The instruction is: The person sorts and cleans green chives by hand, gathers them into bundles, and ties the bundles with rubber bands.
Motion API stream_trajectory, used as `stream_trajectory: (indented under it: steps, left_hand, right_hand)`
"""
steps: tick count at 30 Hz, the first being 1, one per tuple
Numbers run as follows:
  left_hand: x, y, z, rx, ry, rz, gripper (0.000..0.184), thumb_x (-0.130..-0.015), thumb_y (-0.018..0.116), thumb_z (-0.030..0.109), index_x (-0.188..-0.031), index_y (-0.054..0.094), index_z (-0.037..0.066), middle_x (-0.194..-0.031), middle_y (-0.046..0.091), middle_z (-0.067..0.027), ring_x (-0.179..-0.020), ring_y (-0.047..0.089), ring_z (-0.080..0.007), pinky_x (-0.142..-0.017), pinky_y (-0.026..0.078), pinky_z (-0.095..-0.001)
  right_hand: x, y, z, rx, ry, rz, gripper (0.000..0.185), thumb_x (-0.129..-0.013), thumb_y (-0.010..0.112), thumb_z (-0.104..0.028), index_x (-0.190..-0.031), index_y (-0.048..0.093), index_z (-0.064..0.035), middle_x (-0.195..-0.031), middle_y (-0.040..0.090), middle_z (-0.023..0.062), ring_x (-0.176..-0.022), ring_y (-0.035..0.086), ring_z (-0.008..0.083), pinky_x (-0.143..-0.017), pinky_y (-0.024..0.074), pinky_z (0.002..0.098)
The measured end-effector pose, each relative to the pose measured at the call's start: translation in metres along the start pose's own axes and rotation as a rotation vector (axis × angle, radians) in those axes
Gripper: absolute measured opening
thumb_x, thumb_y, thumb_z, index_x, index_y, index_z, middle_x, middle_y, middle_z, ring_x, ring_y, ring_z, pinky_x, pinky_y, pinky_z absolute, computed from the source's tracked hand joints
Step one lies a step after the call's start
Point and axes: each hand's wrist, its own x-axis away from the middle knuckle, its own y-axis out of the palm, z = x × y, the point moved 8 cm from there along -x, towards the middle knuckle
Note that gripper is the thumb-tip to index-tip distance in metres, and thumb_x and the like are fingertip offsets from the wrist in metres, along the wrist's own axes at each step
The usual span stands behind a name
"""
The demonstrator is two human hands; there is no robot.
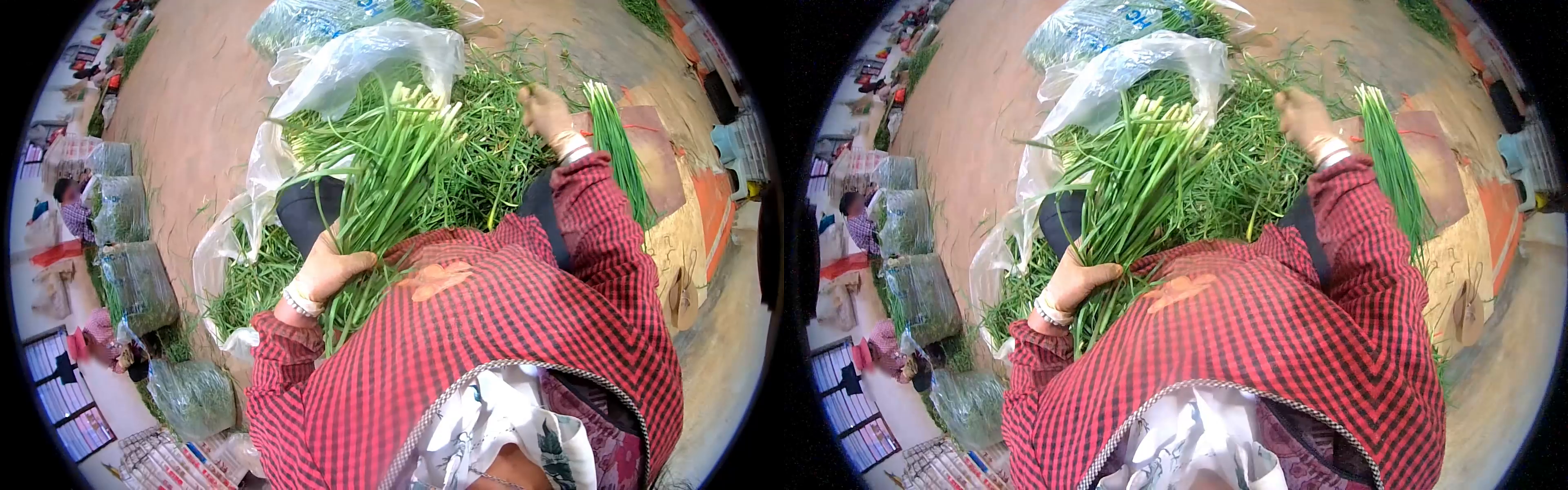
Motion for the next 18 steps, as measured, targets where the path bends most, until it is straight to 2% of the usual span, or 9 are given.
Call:
stream_trajectory:
  steps: [2,4,6,8,10,12,13,16,18]
  left_hand:
    - [-0.001,0.002,0.0,-0.005,0.022,-0.021,0.046,-0.074,0.067,-0.004,-0.119,0.056,0.002,-0.103,0.066,-0.0051,-0.086,0.062,-0.0137,-0.077,0.051,-0.0286]
    - [-0.002,0.008,0.004,-0.082,-0.013,-0.043,0.047,-0.074,0.067,-0.005,-0.119,0.056,0.002,-0.104,0.066,-0.0045,-0.089,0.061,-0.0133,-0.081,0.05,-0.0283]
    - [-0.006,0.021,0.004,-0.044,-0.057,-0.112,0.052,-0.073,0.066,-0.005,-0.123,0.054,0.003,-0.107,0.065,-0.0034,-0.092,0.06,-0.0118,-0.085,0.048,-0.0278]
    - [-0.01,0.032,0.003,-0.071,-0.084,-0.163,0.056,-0.073,0.066,-0.005,-0.126,0.052,0.003,-0.109,0.064,-0.0024,-0.094,0.059,-0.0104,-0.087,0.046,-0.0274]
    - [-0.013,0.044,0.002,-0.185,-0.067,-0.242,0.058,-0.073,0.066,-0.005,-0.128,0.05,0.004,-0.11,0.064,-0.0019,-0.094,0.058,-0.01,-0.087,0.046,-0.0269]
    - [-0.013,0.045,-0.004,-0.181,-0.075,-0.265,0.055,-0.073,0.066,-0.005,-0.126,0.052,0.003,-0.11,0.064,-0.0022,-0.096,0.058,-0.0106,-0.088,0.045,-0.0268]
    - [-0.011,0.045,-0.012,-0.151,-0.155,-0.301,0.053,-0.073,0.067,-0.004,-0.124,0.054,0.003,-0.11,0.064,-0.0025,-0.096,0.058,-0.0109,-0.088,0.045,-0.027]
    - [-0.01,0.044,-0.019,-0.091,-0.194,-0.353,0.048,-0.073,0.068,-0.002,-0.12,0.058,0.002,-0.11,0.064,-0.0031,-0.097,0.058,-0.0119,-0.088,0.046,-0.0278]
    - [-0.01,0.05,-0.022,0.033,-0.241,-0.418,0.049,-0.073,0.068,-0.002,-0.121,0.057,0.002,-0.11,0.064,-0.0031,-0.097,0.058,-0.0122,-0.089,0.045,-0.0282]
  right_hand:
    - [-0.008,-0.003,-0.003,-0.053,-0.236,-0.1,0.03,-0.092,0.058,-0.032,-0.11,0.062,-0.0082,-0.088,0.064,0.0059,-0.076,0.061,0.0147,-0.072,0.0494,0.0257]
    - [0.056,0.017,-0.096,0.446,-0.874,-0.116,0.042,-0.087,0.063,-0.035,-0.118,0.059,-0.0059,-0.104,0.062,0.0175,-0.097,0.059,0.0248,-0.087,0.0475,0.035]
    - [0.109,0.044,-0.152,0.613,-1.312,0.017,0.058,-0.081,0.067,-0.046,-0.119,0.059,-0.004,-0.118,0.056,0.0235,-0.113,0.052,0.0356,-0.097,0.0412,0.0444]
    - [0.12,0.079,-0.163,0.53,-1.225,-0.079,0.066,-0.075,0.069,-0.054,-0.117,0.06,-0.0033,-0.127,0.054,0.0205,-0.119,0.048,0.0403,-0.098,0.0399,0.0479]
    - [0.114,0.133,-0.148,0.743,-0.916,-0.476,0.065,-0.073,0.069,-0.055,-0.114,0.062,-0.0047,-0.123,0.058,0.0183,-0.115,0.053,0.0373,-0.094,0.0429,0.0459]
    - [0.12,0.154,-0.141,0.565,-0.639,-0.818,0.052,-0.077,0.071,-0.042,-0.112,0.063,-0.0052,-0.107,0.065,0.0157,-0.098,0.061,0.0325,-0.089,0.0459,0.0408]
    - [0.126,0.154,-0.143,0.317,-0.706,-0.825,0.041,-0.081,0.071,-0.033,-0.108,0.064,-0.0027,-0.092,0.068,0.0143,-0.088,0.064,0.0272,-0.079,0.0495,0.0374]
    - [0.114,0.157,-0.127,0.072,-0.711,-0.726,0.033,-0.084,0.069,-0.023,-0.109,0.063,-0.0025,-0.093,0.068,0.0109,-0.086,0.063,0.0198,-0.079,0.0493,0.0342]
    - [0.104,0.162,-0.11,-0.058,-0.578,-0.73,0.026,-0.088,0.065,-0.016,-0.109,0.063,-0.0024,-0.094,0.067,0.0079,-0.086,0.06,0.0134,-0.078,0.0493,0.0308]
